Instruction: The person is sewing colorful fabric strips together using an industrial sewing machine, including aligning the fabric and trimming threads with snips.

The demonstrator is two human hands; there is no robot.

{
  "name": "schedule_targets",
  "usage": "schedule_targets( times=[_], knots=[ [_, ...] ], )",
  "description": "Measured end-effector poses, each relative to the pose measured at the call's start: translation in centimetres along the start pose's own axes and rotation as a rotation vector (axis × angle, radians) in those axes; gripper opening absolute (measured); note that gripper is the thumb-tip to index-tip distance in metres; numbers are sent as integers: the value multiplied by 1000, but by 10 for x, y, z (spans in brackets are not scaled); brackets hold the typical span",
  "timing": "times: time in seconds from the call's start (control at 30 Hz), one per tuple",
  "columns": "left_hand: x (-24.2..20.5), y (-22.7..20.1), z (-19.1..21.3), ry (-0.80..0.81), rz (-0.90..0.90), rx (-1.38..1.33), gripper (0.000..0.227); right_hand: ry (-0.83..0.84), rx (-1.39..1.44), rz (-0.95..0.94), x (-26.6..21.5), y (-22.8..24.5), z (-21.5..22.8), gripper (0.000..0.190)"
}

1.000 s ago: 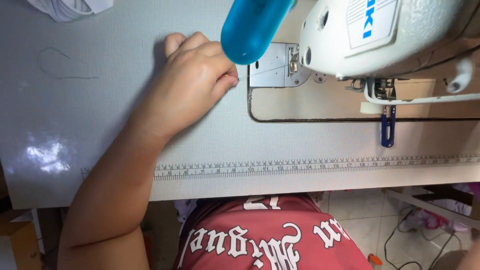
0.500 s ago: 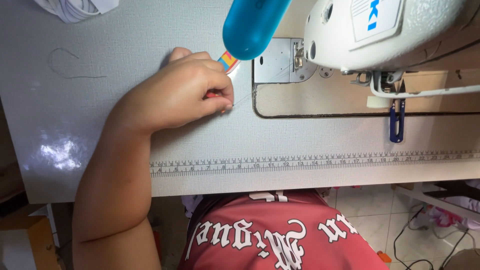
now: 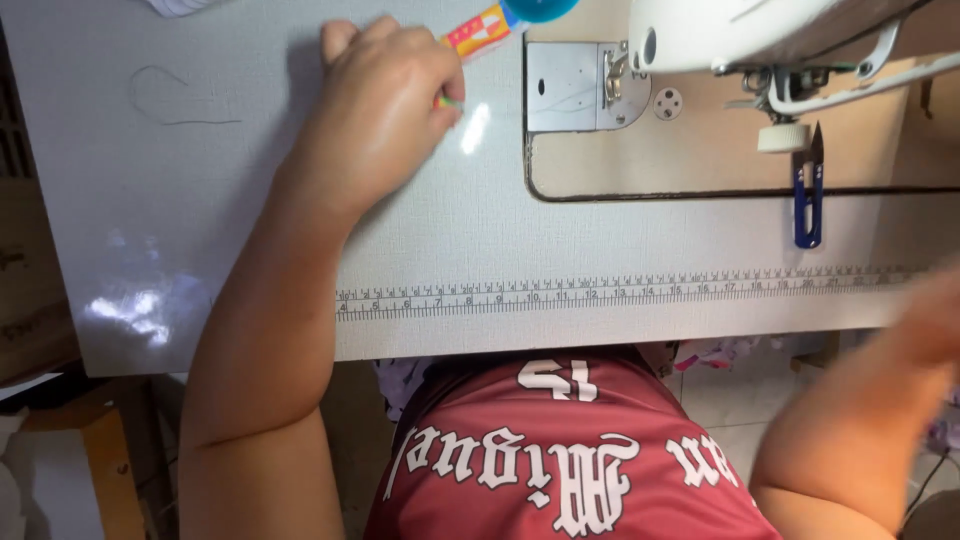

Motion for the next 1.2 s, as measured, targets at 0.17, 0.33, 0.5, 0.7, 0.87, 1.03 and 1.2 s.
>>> schedule_targets(
  times=[0.17, 0.33, 0.5, 0.7, 0.87, 1.03, 1.2],
  knots=[
    [1, 14, 7, -444, -46, 53, 19, 238, -366, -81, 3, 26, -24, 58],
    [2, 19, 1, -277, -5, -36, 15, 373, -492, -64, -16, 5, -28, 29],
    [4, 21, 4, -126, 39, -139, 12, 408, -246, -28, 21, 79, -39, 6],
    [-1, 23, 5, 24, 171, -332, 11, 768, 751, -566, 59, 175, -138, 44],
    [1, 32, -6, -67, 43, -141, 7, 720, 1518, -1560, 63, 209, -196, 47],
    [5, 29, 1, -103, 21, -147, 6, 625, 1538, -1501, 67, 217, -203, 38],
    [2, 28, 4, -77, 50, -175, 6, 531, 1524, -1457, 70, 215, -215, 35]
  ],
)
Point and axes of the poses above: each hand's wrist, its own x-axis towards the middle knuckle, its own z-axis out of the back of the hand, y = z × x, the point moved 4 cm from there along x, towards the middle knuckle, and after that the axes turned 3 degrees about -y, right-handed, at the moved point
